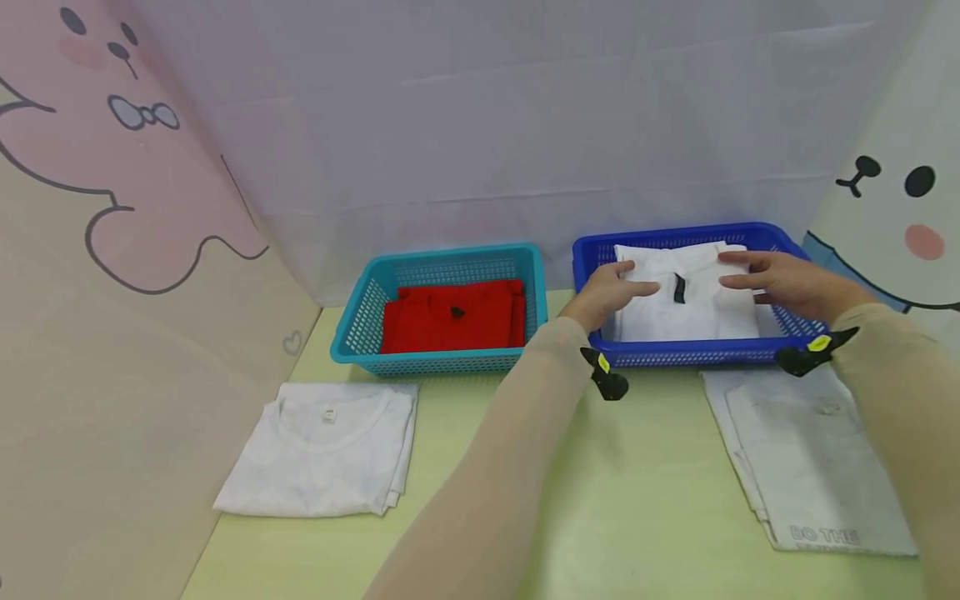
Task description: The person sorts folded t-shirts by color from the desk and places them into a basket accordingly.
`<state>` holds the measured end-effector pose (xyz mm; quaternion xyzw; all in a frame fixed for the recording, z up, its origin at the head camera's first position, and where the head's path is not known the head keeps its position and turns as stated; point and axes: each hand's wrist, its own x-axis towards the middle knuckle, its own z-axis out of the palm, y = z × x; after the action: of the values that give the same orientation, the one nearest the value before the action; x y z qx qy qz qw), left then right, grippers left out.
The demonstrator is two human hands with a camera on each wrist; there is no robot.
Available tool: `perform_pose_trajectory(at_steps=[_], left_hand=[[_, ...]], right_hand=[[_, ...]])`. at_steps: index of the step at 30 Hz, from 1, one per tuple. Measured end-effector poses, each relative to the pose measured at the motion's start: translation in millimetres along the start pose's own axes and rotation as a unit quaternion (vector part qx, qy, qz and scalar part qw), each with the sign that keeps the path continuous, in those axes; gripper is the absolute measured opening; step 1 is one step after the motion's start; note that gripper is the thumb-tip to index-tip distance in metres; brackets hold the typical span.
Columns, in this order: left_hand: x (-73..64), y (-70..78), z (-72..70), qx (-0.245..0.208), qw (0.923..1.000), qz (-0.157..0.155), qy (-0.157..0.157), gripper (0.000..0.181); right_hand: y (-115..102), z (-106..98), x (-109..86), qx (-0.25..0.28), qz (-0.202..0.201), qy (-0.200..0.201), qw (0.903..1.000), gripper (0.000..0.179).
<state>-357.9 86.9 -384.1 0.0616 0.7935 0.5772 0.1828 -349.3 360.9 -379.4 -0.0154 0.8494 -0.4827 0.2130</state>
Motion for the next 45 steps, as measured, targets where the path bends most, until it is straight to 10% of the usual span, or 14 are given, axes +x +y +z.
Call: perform_pose_trajectory(at_steps=[17,45], left_hand=[[-21.7,13.0,0.4,0.111,0.9913,0.070,-0.011,0.073],[-76.2,19.7,-58.7,0.192,0.9682,0.152,-0.053,0.069]], right_hand=[[-1.5,-3.6,-10.4,-0.053,0.020,0.053,0.9970,0.097],[-23.0,15.1,-43.4,-0.139,-0.033,0.088,0.9859,0.090]])
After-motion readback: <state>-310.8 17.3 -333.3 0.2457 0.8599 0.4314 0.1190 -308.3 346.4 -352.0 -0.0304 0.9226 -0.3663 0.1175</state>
